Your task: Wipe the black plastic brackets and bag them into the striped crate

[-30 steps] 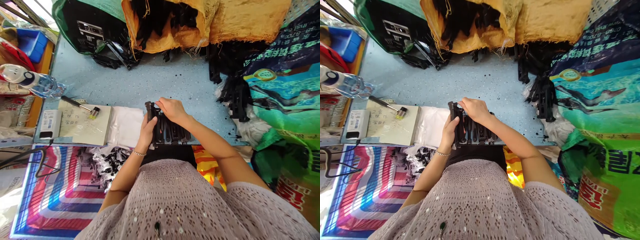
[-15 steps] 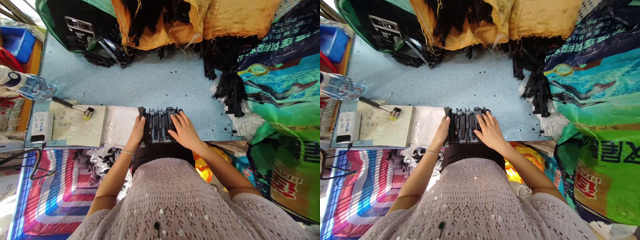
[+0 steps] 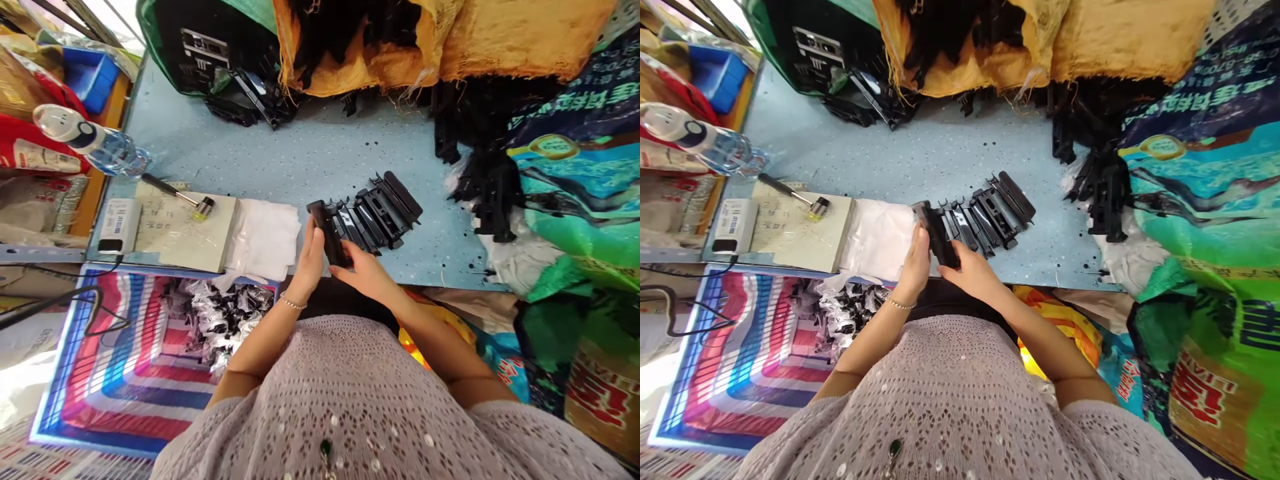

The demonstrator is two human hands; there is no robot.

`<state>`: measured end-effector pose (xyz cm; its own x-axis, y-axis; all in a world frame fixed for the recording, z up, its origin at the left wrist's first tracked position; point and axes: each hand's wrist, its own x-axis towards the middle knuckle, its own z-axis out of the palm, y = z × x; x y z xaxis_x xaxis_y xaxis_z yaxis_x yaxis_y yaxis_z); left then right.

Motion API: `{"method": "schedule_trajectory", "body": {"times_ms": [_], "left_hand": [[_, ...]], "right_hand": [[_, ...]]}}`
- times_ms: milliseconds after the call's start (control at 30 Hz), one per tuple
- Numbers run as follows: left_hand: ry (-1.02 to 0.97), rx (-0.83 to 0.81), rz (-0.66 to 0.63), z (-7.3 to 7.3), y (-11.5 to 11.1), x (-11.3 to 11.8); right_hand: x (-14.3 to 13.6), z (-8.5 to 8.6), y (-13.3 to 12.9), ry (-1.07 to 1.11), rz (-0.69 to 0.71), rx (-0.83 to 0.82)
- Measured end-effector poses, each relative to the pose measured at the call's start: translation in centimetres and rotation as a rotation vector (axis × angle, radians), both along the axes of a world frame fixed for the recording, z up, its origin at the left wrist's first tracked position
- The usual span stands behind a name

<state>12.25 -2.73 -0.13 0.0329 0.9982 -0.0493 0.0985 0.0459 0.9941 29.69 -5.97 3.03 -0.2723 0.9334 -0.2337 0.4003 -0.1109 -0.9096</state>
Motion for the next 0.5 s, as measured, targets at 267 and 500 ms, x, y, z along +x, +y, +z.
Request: {"method": "schedule_trajectory", "body": {"times_ms": [267, 500], "left_hand": [[0.859, 0.032, 0.027, -1.0, 2.1, -9.9], [0.366, -0.187, 0.038, -0.9, 3.3, -12.0]], "right_hand": [[-1.2, -1.7, 1.3, 0.603, -0.146, -0.354], [-6.2, 0.0, 5.4, 0.87, -0.069, -0.489]]}}
